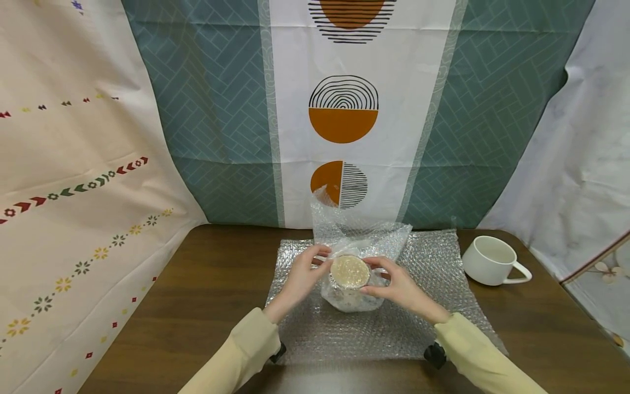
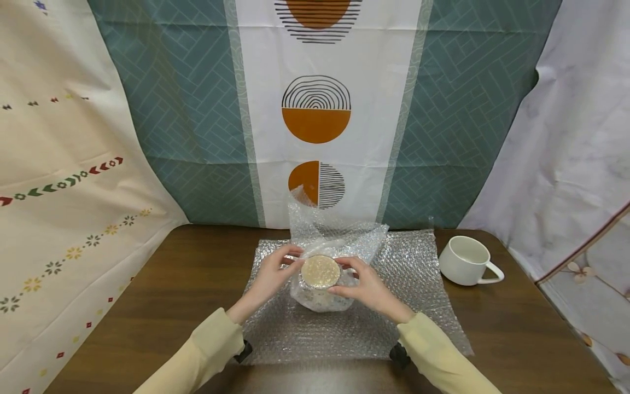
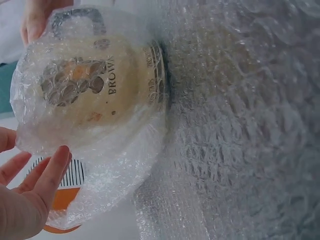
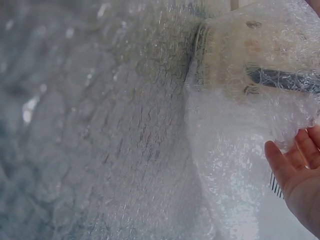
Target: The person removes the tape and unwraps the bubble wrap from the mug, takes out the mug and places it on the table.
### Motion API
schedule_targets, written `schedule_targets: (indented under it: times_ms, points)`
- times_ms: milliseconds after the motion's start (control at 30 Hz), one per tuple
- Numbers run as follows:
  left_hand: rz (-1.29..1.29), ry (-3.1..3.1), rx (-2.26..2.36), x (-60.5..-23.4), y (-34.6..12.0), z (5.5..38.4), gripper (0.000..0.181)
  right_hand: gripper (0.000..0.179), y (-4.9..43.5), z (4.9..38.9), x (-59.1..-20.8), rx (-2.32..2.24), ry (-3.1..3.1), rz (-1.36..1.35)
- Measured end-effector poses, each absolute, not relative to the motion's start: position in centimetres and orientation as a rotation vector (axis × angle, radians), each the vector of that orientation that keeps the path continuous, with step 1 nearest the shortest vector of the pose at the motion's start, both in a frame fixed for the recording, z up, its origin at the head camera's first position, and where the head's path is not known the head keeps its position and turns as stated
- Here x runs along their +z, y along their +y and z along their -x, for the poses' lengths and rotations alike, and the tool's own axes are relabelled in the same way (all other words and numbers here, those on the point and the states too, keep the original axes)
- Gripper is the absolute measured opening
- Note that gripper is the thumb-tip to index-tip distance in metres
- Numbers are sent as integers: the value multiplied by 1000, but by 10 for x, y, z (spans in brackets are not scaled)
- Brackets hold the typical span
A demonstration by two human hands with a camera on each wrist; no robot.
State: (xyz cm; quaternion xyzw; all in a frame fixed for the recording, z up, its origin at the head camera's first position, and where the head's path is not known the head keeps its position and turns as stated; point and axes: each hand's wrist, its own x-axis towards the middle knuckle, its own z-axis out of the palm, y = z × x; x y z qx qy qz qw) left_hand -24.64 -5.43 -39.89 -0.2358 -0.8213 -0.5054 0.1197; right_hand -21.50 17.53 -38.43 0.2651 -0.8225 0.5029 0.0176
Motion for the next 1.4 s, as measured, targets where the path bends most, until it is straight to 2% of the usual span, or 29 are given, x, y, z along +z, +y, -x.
schedule_targets:
  times_ms: [733,1100,1267,1400]
  points:
    - [350,-2388,-1518,-404,-83,229,28,58,176,215,-384,1568,-2548,-821]
    - [190,-2555,-1485,-413,-103,219,39,60,176,215,-385,1582,-2550,-820]
    - [163,-2594,-1710,-420,-111,215,34,60,176,215,-385,1571,-2555,-815]
    - [96,-2554,-1881,-422,-115,218,48,60,176,215,-385,1571,-2553,-815]
